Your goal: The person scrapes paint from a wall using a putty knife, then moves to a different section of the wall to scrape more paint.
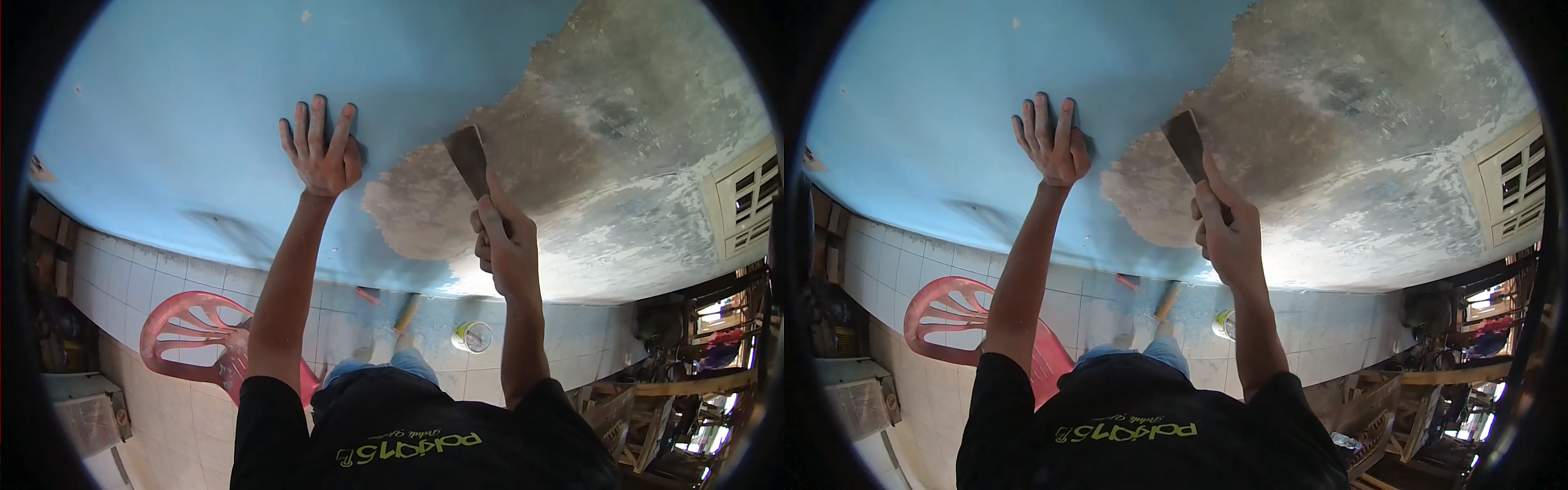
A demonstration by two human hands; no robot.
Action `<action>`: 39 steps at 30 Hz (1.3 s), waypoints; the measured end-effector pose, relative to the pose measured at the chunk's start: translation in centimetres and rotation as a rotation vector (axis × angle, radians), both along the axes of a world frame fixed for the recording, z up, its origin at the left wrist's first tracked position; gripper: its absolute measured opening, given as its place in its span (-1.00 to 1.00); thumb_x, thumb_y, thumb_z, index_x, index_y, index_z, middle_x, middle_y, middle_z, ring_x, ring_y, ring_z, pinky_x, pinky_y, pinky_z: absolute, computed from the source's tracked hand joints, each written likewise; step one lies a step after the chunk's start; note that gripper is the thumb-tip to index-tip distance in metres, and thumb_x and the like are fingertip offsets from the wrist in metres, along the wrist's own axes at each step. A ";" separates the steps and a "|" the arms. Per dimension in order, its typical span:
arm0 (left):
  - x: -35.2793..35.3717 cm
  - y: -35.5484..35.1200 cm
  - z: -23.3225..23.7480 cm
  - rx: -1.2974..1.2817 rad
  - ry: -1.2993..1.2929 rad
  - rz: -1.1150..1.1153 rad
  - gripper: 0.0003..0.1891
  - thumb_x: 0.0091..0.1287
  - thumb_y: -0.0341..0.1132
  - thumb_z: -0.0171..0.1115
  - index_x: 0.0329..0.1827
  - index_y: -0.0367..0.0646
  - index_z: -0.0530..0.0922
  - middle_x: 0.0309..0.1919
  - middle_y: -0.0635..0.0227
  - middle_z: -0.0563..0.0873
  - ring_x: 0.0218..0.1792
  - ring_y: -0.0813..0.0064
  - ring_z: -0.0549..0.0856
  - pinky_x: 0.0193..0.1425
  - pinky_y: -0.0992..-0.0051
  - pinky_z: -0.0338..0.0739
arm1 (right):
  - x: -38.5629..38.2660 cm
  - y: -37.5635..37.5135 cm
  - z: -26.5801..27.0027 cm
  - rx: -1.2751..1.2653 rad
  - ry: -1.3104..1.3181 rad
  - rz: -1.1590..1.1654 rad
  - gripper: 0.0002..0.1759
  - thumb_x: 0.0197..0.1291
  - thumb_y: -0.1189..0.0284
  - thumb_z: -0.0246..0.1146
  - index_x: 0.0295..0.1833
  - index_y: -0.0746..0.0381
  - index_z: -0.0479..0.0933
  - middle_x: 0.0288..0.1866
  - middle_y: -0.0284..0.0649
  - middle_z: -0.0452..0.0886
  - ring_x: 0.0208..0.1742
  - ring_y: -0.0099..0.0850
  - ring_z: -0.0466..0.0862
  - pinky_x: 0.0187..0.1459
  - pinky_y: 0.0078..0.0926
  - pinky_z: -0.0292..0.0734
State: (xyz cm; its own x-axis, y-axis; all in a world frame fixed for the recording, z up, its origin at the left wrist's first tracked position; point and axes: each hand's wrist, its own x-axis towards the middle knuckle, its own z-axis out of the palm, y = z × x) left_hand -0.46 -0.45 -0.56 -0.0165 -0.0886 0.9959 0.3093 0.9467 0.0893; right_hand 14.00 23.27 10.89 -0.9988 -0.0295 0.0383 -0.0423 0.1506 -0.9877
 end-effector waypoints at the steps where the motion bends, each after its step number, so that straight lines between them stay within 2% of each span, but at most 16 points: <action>1: 0.0 0.0 0.0 -0.003 -0.009 0.004 -0.47 0.25 -0.30 -0.14 0.30 0.10 0.51 0.38 0.12 0.38 0.47 0.12 0.21 0.53 -0.02 -0.17 | 0.2 0.0 0.3 -0.020 -0.002 0.028 -0.53 0.45 0.41 0.04 0.43 -0.01 0.31 -0.47 -0.44 0.40 -0.67 -0.79 0.22 -0.70 -0.77 0.12; 5: -0.1 -0.2 0.4 -0.006 0.018 0.002 -0.47 0.25 -0.30 -0.14 0.30 0.11 0.51 0.39 0.13 0.37 0.47 0.13 0.20 0.53 -0.02 -0.17 | 0.1 0.8 0.2 0.066 0.020 -0.010 -0.53 0.44 0.41 0.05 0.43 -0.02 0.31 -0.47 -0.44 0.40 -0.66 -0.79 0.22 -0.70 -0.77 0.11; 7: 0.1 -0.1 0.3 -0.050 0.016 0.029 -0.51 0.34 -0.27 -0.20 0.28 -0.09 0.51 0.38 0.01 0.36 0.47 0.06 0.20 0.53 0.00 -0.16 | 0.0 0.4 1.5 0.053 -0.037 0.010 -0.54 0.44 0.39 0.06 0.42 -0.02 0.32 -0.48 -0.45 0.40 -0.65 -0.78 0.23 -0.69 -0.77 0.13; 8: 0.1 0.0 0.2 -0.050 0.014 0.021 -0.51 0.34 -0.27 -0.20 0.28 -0.09 0.51 0.38 0.01 0.36 0.47 0.06 0.20 0.53 0.00 -0.16 | 0.1 0.5 1.5 0.053 -0.039 0.003 -0.54 0.44 0.39 0.06 0.42 -0.02 0.32 -0.48 -0.45 0.40 -0.65 -0.78 0.23 -0.69 -0.77 0.13; 10: 0.0 0.0 0.1 0.000 -0.001 -0.004 -0.47 0.25 -0.30 -0.14 0.31 0.11 0.51 0.40 0.14 0.36 0.47 0.15 0.21 0.53 -0.01 -0.17 | 0.1 0.5 1.4 0.048 -0.040 0.002 -0.54 0.44 0.39 0.05 0.42 -0.02 0.33 -0.47 -0.45 0.41 -0.65 -0.77 0.23 -0.68 -0.76 0.14; 13: 0.1 0.1 0.2 0.001 0.001 -0.002 -0.47 0.26 -0.30 -0.14 0.30 0.10 0.51 0.39 0.14 0.37 0.47 0.14 0.21 0.53 0.00 -0.17 | 0.6 2.1 1.7 0.113 -0.090 -0.006 -0.55 0.44 0.38 0.06 0.41 0.00 0.34 -0.46 -0.45 0.41 -0.64 -0.77 0.25 -0.66 -0.75 0.17; 16: 0.0 0.1 0.1 0.003 0.007 0.004 -0.48 0.26 -0.30 -0.15 0.30 0.10 0.51 0.39 0.14 0.37 0.47 0.14 0.21 0.53 -0.01 -0.17 | -0.3 0.7 2.2 0.151 0.008 0.043 -0.55 0.44 0.38 0.06 0.41 0.02 0.35 -0.46 -0.45 0.42 -0.65 -0.77 0.25 -0.68 -0.74 0.16; 24: 0.2 0.2 0.0 0.002 0.002 -0.003 -0.49 0.27 -0.29 -0.14 0.28 0.08 0.53 0.37 0.13 0.39 0.47 0.13 0.22 0.52 -0.02 -0.15 | -0.3 1.9 2.6 0.184 -0.023 0.037 -0.55 0.44 0.38 0.06 0.41 0.04 0.34 -0.45 -0.42 0.46 -0.65 -0.78 0.26 -0.68 -0.76 0.18; 29: 0.0 -0.1 0.1 -0.007 0.000 0.004 -0.50 0.28 -0.29 -0.14 0.29 0.07 0.52 0.39 0.13 0.37 0.47 0.13 0.22 0.52 -0.04 -0.14 | -0.3 3.5 2.1 0.176 0.009 0.053 -0.56 0.44 0.41 0.05 0.40 0.05 0.36 -0.36 -0.30 0.60 -0.68 -0.78 0.27 -0.68 -0.76 0.18; 33: 0.2 0.3 -0.1 0.001 0.003 -0.003 -0.50 0.28 -0.30 -0.13 0.29 0.06 0.52 0.40 0.12 0.36 0.47 0.12 0.21 0.51 -0.04 -0.14 | -1.2 1.5 4.4 0.191 0.090 0.074 -0.57 0.44 0.40 0.06 0.39 0.08 0.37 -0.33 -0.25 0.64 -0.65 -0.77 0.34 -0.64 -0.74 0.25; 35: 0.2 -0.2 0.0 -0.024 -0.006 0.012 -0.49 0.27 -0.29 -0.13 0.30 0.07 0.51 0.40 0.13 0.36 0.47 0.12 0.21 0.51 -0.04 -0.12 | -1.9 -0.8 4.4 0.208 0.175 0.184 -0.57 0.43 0.42 0.07 0.38 0.10 0.38 -0.33 -0.25 0.66 -0.61 -0.76 0.38 -0.58 -0.73 0.31; 39: -0.1 -0.8 -0.5 -0.055 0.007 0.000 -0.48 0.27 -0.29 -0.14 0.31 0.08 0.50 0.41 0.15 0.35 0.47 0.11 0.21 0.51 -0.03 -0.10 | -1.2 3.4 5.6 0.349 0.263 0.080 -0.57 0.40 0.44 0.10 0.36 0.07 0.41 -0.32 -0.29 0.70 -0.58 -0.76 0.37 -0.52 -0.73 0.35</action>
State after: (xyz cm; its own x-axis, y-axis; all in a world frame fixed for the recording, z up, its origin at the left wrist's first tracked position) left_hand -0.55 -1.22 -1.05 -0.0095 -0.0341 0.9994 0.3102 0.9500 0.0354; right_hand 12.75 26.72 16.51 -0.9505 -0.1623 0.2649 -0.3104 0.4592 -0.8323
